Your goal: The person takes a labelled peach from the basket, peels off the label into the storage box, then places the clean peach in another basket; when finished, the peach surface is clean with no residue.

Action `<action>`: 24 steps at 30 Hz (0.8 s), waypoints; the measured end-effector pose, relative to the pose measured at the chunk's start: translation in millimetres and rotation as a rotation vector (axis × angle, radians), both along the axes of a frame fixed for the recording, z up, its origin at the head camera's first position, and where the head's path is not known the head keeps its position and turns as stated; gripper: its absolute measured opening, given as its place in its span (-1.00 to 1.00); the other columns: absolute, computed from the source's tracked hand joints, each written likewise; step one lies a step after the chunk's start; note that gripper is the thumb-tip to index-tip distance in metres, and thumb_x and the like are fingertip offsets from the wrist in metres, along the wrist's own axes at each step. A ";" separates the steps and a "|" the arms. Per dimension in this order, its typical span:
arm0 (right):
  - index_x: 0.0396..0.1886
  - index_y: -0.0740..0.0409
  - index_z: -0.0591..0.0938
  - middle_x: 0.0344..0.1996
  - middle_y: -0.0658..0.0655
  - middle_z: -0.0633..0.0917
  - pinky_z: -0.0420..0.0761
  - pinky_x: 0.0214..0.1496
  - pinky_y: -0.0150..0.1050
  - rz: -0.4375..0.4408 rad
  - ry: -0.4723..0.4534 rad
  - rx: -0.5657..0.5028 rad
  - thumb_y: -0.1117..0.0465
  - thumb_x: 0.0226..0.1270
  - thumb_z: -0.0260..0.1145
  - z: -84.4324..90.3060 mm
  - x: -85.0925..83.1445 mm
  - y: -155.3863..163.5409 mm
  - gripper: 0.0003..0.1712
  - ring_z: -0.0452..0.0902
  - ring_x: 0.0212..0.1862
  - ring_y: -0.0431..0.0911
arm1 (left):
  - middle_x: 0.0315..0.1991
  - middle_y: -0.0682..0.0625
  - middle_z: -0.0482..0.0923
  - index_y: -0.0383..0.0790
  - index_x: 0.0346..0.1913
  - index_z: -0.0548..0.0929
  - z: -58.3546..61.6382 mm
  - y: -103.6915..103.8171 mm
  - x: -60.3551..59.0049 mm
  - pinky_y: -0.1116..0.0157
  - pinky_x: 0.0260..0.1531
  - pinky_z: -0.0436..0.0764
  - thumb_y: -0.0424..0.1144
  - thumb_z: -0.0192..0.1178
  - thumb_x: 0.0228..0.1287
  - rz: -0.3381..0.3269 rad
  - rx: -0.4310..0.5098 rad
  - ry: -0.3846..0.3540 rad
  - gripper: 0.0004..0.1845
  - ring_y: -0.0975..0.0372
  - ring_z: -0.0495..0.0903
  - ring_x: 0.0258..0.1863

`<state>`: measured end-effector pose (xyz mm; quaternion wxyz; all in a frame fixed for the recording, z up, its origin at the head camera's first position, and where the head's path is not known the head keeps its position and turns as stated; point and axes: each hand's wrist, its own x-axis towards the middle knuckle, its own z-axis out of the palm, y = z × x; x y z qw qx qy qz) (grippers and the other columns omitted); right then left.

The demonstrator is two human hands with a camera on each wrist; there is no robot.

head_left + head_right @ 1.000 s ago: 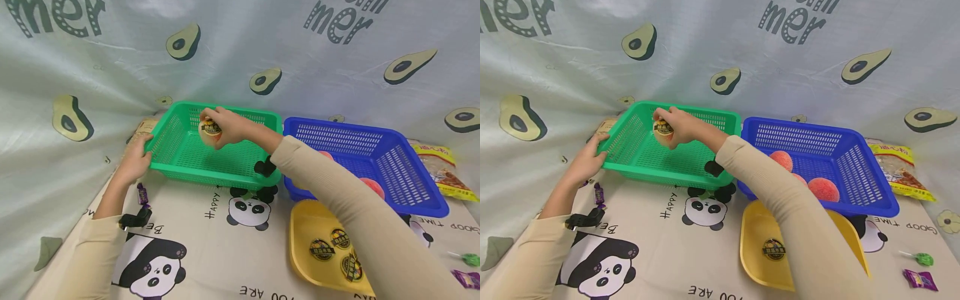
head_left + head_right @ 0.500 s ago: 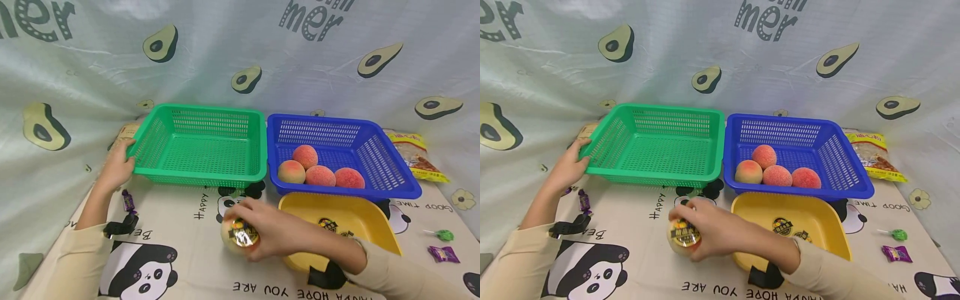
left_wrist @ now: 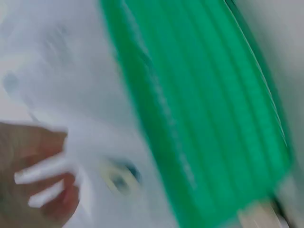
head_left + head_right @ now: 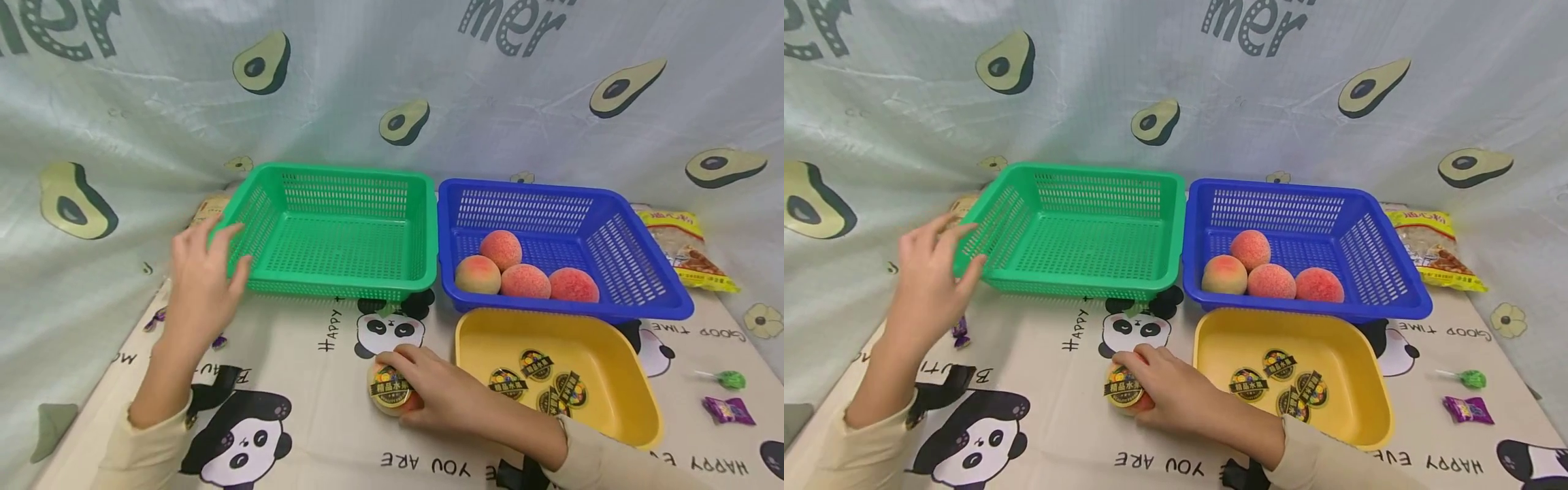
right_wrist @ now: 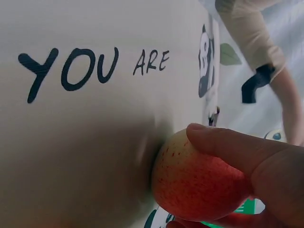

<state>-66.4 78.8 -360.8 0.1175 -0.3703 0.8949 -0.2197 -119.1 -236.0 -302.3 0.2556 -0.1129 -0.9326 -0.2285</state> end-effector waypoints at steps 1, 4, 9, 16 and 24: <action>0.31 -0.07 0.32 0.12 0.04 0.44 0.51 0.09 -0.18 -0.002 0.008 0.010 0.14 -0.05 0.55 0.8 -0.2 0.4 -0.10 0.37 0.12 -0.09 | 0.18 -0.39 0.35 -0.53 0.08 0.48 2.2 11.1 6.6 -0.17 0.11 0.27 -0.54 0.26 0.11 -0.093 -0.019 0.019 -0.57 -0.22 0.24 0.15; 0.35 -0.02 0.30 0.16 0.07 0.43 0.50 0.11 -0.14 -0.020 0.034 0.017 0.04 -0.06 0.56 4.6 -0.7 3.3 -0.04 0.36 0.16 -0.07 | 0.08 -0.22 0.50 -0.38 0.06 0.55 -1.1 41.0 23.8 -0.04 0.10 0.40 -0.51 0.33 0.04 -0.379 -0.024 -0.134 -0.56 -0.06 0.42 0.10; 0.22 0.06 0.41 0.04 0.08 0.49 0.55 0.03 -0.10 -0.099 0.025 -0.007 -0.17 -0.21 0.58 15.4 -1.4 11.8 -0.04 0.41 0.06 -0.09 | 0.16 -0.15 0.43 -0.28 0.23 0.43 -33.6 71.1 36.8 0.00 0.13 0.40 -0.30 0.44 0.00 -0.587 -0.034 -0.528 -0.32 0.01 0.39 0.16; -0.30 0.06 0.52 -0.39 -0.11 0.47 0.52 -0.28 -0.35 -0.132 -0.009 -0.167 -0.04 0.10 0.45 16.4 -2.3 13.4 -0.63 0.42 -0.31 -0.22 | 0.24 -0.19 0.32 -0.27 0.31 0.34 -61.6 98.6 44.7 -0.02 0.11 0.42 -0.06 0.53 -0.15 -0.670 -0.066 -0.572 -0.08 -0.02 0.31 0.22; -0.42 0.09 0.51 -0.54 -0.14 0.47 0.48 -0.45 -0.40 -0.125 -0.265 -0.364 0.26 0.24 0.35 22.1 -1.8 20.0 -0.85 0.38 -0.45 -0.29 | 0.10 -0.13 0.49 -0.33 0.21 0.43 -65.7 105.4 46.8 0.09 0.09 0.47 -0.06 0.53 -0.19 -0.680 -0.029 -0.570 -0.15 0.07 0.46 0.10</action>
